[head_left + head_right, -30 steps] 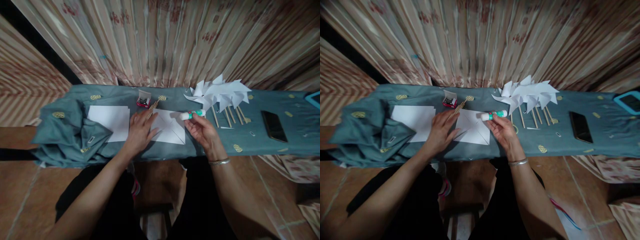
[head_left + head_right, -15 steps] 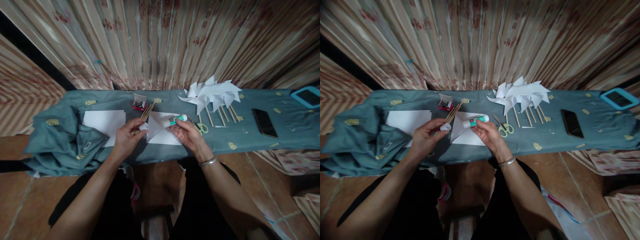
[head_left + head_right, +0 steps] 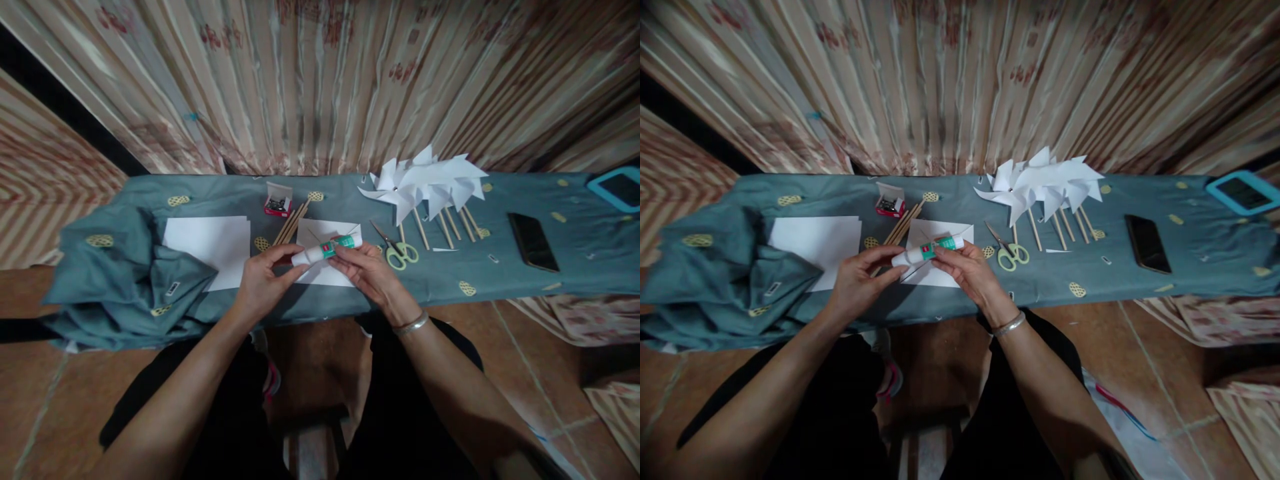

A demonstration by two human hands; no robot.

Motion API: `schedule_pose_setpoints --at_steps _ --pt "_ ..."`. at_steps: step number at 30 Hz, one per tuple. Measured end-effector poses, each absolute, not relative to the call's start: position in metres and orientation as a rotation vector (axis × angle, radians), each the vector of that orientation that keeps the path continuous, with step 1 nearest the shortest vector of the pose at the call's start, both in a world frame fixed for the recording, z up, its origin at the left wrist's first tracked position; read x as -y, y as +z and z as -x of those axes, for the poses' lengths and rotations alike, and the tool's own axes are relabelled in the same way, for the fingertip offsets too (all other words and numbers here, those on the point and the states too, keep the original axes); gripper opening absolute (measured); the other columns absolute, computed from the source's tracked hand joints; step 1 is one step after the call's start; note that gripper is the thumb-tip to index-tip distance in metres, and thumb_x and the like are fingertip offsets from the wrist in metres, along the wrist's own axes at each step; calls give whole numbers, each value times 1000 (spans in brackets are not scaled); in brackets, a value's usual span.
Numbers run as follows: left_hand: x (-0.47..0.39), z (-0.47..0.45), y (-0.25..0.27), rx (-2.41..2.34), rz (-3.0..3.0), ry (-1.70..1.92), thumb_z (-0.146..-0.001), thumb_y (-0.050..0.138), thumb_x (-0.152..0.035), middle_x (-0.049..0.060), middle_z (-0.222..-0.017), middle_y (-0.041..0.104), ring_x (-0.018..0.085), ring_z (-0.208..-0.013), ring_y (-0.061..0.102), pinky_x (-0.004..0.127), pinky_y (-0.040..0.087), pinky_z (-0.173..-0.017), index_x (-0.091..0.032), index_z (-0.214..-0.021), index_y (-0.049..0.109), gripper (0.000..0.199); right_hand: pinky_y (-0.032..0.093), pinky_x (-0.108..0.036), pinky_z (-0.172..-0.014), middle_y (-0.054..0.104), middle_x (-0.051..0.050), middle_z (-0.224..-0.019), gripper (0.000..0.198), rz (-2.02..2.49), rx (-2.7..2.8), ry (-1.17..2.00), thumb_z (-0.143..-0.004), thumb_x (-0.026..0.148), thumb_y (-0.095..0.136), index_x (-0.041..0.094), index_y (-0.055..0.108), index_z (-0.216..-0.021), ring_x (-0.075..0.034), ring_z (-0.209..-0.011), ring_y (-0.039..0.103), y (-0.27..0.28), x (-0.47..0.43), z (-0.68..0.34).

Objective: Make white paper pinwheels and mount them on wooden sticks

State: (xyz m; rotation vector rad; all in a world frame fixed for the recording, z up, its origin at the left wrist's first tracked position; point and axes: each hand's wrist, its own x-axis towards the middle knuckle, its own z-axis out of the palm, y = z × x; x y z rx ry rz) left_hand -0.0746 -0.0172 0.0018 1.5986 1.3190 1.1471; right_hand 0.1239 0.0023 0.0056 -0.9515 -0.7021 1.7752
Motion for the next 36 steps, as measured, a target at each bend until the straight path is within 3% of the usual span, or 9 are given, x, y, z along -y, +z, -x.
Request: schedule_pose_setpoints --at_steps 12,18,24,27,30,33,36 --pt "21 75 2 -1305 -1851 1138 -78 69 -34 6 -98 74 19 -85 68 32 55 -80 -18 -103 71 29 58 -21 -73 74 3 -76 31 1005 766 1797 -54 28 89 19 72 -78 -10 -71 69 6 1 -116" --pt "18 78 0 -1332 -1816 1142 -76 70 -36 6 -95 74 20 -85 68 31 53 -80 -18 -98 73 29 57 -26 -75 75 1 -82 34 1033 887 1791 -58 34 87 20 71 -85 -13 -76 71 1 4 -108" --pt "5 123 -8 -1730 -1602 1229 -74 69 -43 6 -96 74 20 -87 67 32 52 -82 -17 -97 71 34 55 -31 -76 75 -4 -90 32 1187 1269 1299 -72 42 75 21 68 -96 -16 -80 70 -5 -4 -143" --pt "1 147 -14 -1899 -1828 1047 -78 63 -37 6 -99 73 23 -91 66 35 51 -86 -18 -99 71 29 54 -35 -80 75 -5 -92 19 1350 1651 914 -81 35 66 21 70 -92 -19 -81 69 -4 0 -163" --pt "2 157 -13 -1962 -2088 903 -81 60 -36 8 -105 70 28 -100 63 41 49 -91 -20 -104 69 30 52 -39 -87 74 -7 -101 18 1379 1996 673 -86 26 58 22 70 -99 -22 -90 69 2 8 -172" --pt "9 143 -5 -1898 -2355 964 -82 63 -40 12 -122 63 33 -115 53 49 44 -96 -20 -118 62 41 48 -44 -99 71 -9 -113 23 1302 2148 568 -88 22 56 21 68 -108 -25 -109 64 6 14 -176" --pt "19 109 0 -1494 -2605 965 -85 63 -34 11 -120 63 28 -111 55 47 46 -94 -22 -114 62 31 45 -46 -103 69 -10 -118 27 1272 2195 527 -91 19 49 20 66 -112 -24 -115 61 3 16 -179"
